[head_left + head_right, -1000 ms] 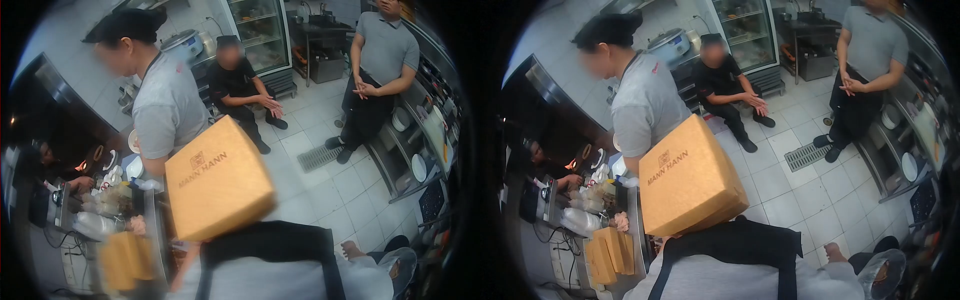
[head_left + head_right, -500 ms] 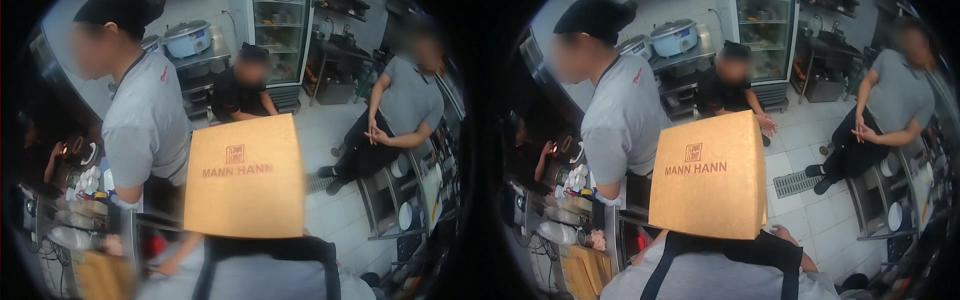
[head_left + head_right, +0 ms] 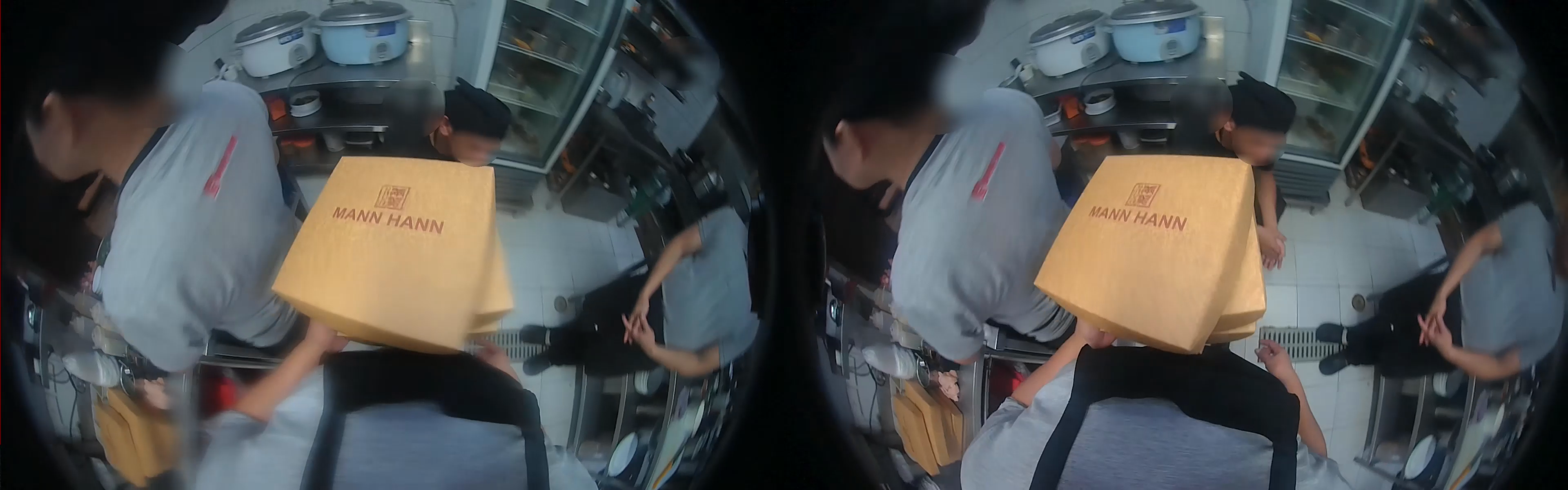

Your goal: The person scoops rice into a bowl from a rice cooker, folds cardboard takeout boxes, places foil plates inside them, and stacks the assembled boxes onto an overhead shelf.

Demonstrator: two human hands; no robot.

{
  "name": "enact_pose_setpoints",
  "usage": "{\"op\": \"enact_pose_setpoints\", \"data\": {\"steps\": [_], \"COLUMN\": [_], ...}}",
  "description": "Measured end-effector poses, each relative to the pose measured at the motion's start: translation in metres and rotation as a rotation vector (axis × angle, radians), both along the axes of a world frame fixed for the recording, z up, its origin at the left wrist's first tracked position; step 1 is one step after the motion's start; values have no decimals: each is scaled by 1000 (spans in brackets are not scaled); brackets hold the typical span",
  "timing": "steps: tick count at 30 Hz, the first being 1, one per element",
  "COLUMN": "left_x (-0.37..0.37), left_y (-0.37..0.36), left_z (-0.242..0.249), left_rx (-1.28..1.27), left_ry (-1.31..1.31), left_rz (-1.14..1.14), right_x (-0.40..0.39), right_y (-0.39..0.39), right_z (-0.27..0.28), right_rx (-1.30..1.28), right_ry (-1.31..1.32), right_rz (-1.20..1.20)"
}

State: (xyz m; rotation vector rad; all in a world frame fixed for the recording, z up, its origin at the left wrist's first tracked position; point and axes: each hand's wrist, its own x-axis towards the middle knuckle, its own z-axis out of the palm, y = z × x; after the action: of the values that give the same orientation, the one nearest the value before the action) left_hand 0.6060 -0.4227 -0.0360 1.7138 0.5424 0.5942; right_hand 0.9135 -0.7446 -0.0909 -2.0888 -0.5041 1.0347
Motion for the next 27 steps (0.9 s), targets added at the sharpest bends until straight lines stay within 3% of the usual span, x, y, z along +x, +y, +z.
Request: {"op": "enact_pose_setpoints", "data": {"steps": [2,4,6,8,10,12,14,16,18,20,27], "left_x": [34,80,109,130,152,162,173,181,190,195,205], "left_y": [13,20,41,63,78,98,119,144,170,197,326], "left_z": [25,82,106,120,144,150,155,157,163,167,191], "left_rx": [-229,-974,-882,-829,-725,-710,-687,-644,-577,-534,-524], "left_ry": [-87,-641,-645,-651,-584,-640,-667,-729,-754,-744,-826], "left_rz": [156,290,396,478,598,642,662,615,625,623,566], "right_x": [44,99,135,150,168,161,153,141,129,116,124], "right_y": [25,56,105,167,218,268,302,336,374,419,584], "right_z": [-37,-54,-42,47,134,239,303,355,382,391,400], "right_rx": [189,315,374,415,597,940,1219,1321,1246,1164,1073], "right_ry": [102,135,109,-314,-193,-739,-875,-1018,-1167,-1239,-1414], "right_rz": [81,132,153,141,60,277,521,863,1072,1130,1172]}}
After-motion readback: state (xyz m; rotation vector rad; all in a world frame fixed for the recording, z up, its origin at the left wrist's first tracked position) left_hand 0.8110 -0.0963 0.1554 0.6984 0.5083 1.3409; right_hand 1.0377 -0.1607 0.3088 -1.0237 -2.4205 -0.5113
